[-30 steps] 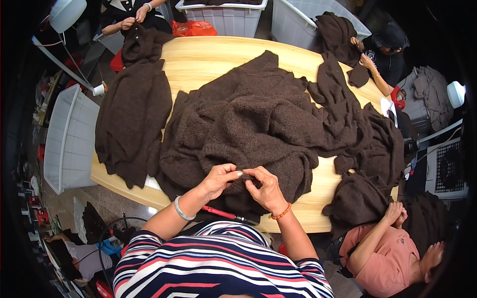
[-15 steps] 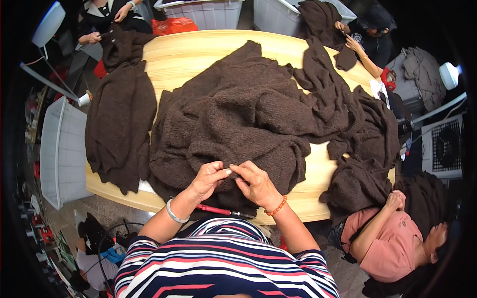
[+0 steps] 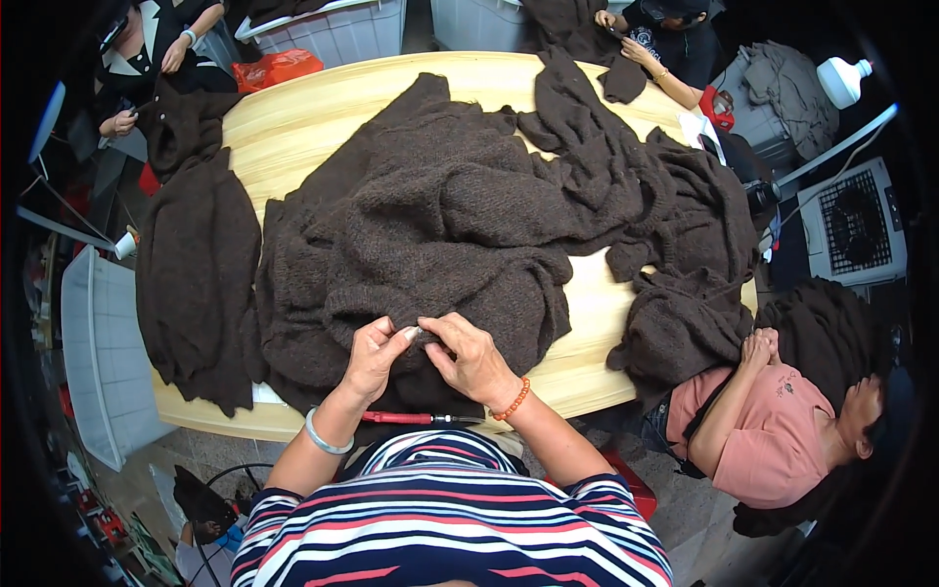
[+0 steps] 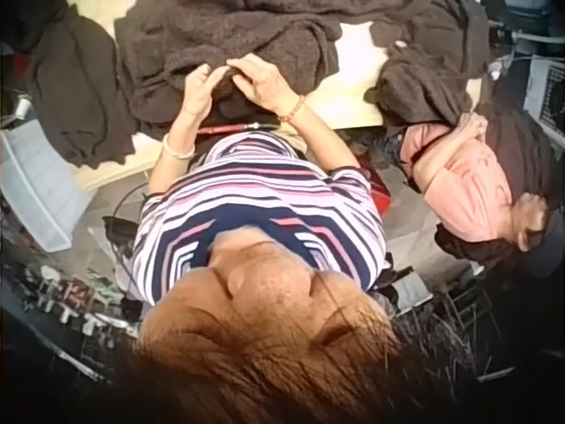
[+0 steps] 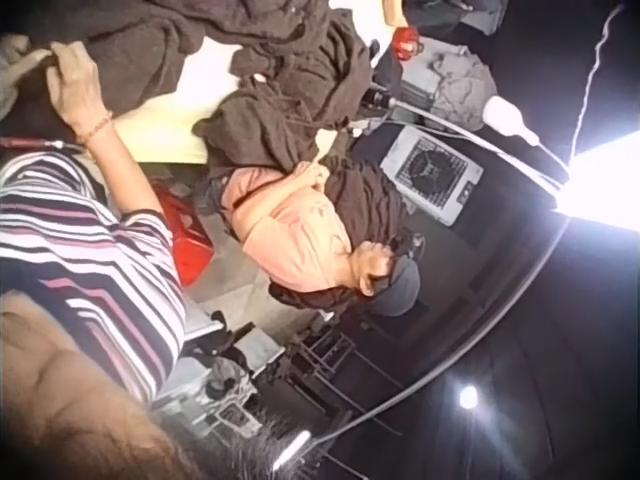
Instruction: Inspecting buttons and trimming excess threads from sweaters in a factory setting.
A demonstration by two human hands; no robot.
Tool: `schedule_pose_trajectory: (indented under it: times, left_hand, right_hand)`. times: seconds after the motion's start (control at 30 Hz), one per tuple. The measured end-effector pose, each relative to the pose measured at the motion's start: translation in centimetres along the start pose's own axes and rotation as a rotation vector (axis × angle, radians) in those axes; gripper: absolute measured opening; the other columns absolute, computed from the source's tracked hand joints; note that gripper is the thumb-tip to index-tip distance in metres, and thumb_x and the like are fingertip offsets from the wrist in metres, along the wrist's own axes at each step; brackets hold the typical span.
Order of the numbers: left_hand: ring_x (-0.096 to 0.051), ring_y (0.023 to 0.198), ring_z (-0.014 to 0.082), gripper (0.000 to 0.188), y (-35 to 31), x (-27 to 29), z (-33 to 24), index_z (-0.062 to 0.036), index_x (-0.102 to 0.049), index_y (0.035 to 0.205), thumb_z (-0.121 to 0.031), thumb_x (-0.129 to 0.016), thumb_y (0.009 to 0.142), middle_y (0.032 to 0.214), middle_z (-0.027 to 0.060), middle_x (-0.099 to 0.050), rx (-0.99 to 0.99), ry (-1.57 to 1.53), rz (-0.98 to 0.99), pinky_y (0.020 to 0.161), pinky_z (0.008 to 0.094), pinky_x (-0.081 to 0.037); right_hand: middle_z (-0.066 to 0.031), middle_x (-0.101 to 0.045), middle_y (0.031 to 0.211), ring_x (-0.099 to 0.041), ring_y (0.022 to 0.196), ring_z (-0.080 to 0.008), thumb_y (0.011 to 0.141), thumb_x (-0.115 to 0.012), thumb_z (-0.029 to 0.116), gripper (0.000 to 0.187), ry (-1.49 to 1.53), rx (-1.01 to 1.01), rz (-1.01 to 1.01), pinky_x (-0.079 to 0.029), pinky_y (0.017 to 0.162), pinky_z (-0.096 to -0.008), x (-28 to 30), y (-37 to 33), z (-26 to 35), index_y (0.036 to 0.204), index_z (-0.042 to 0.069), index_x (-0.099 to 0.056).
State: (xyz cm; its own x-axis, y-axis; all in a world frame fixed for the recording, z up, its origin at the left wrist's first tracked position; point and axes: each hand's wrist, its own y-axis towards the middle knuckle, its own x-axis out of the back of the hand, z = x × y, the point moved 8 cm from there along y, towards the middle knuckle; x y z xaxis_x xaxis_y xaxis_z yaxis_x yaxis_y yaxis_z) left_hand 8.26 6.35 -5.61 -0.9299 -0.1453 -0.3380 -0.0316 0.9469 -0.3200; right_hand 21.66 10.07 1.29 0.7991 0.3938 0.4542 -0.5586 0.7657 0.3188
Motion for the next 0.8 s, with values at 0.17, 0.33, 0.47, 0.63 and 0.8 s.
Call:
schedule_pose_trajectory:
  times: [0.17,0.33,0.47,0.63,0.8]
  left_hand:
    - [-0.052,0.074,0.0019,0.010,0.2,0.4,0.5,-0.0073,-0.058,0.086,-0.005,-0.066,0.091,0.084,-0.0031,-0.061,0.017,0.014,0.023,0.065,0.0196,-0.041]
    - [-0.045,0.069,-0.0003,0.021,0.9,0.7,0.4,-0.0087,-0.053,0.076,-0.005,-0.067,0.091,0.076,-0.0074,-0.052,0.018,0.161,0.065,0.057,0.0183,-0.036]
    - [-0.045,0.069,0.0000,0.018,-0.4,0.6,-1.2,-0.0056,-0.055,0.078,-0.008,-0.067,0.092,0.075,-0.0078,-0.051,-0.030,0.225,0.078,0.058,0.0187,-0.038]
    - [-0.058,0.089,0.0062,0.017,-1.6,-0.6,-0.6,-0.0002,-0.061,0.103,-0.008,-0.069,0.090,0.098,0.0012,-0.063,-0.036,0.342,0.160,0.078,0.0233,-0.049]
    - [-0.056,0.078,0.0021,0.012,-1.2,0.7,1.0,-0.0024,-0.063,0.090,-0.012,-0.069,0.092,0.084,-0.0043,-0.062,0.036,0.242,0.016,0.068,0.0197,-0.047]
  right_hand:
    - [-0.0161,-0.062,0.090,-0.064,0.079,-0.0326,0.078,-0.068,-0.003,0.032,-0.011,0.028,0.020,-0.053,0.069,-0.0374,0.2,0.0,-0.1,0.110,-0.002,-0.062]
    - [-0.0139,-0.061,0.087,-0.063,0.075,-0.0311,0.077,-0.069,-0.002,0.032,-0.006,0.075,0.095,-0.052,0.064,-0.0369,0.4,0.5,0.0,0.109,0.000,-0.062]
    - [-0.0131,-0.062,0.087,-0.065,0.073,-0.0279,0.077,-0.070,0.000,0.030,0.073,-0.010,0.147,-0.053,0.063,-0.0354,-0.1,0.5,-0.4,0.106,0.000,-0.064]
    - [-0.0121,-0.063,0.084,-0.064,0.065,-0.0251,0.078,-0.070,0.001,0.026,0.047,-0.036,0.108,-0.052,0.057,-0.0330,0.0,-0.3,-1.4,0.104,0.002,-0.065]
    - [-0.0138,-0.065,0.084,-0.066,0.069,-0.0242,0.076,-0.070,-0.001,0.022,0.087,-0.087,0.150,-0.053,0.062,-0.0311,-0.2,0.5,-0.5,0.098,-0.001,-0.068]
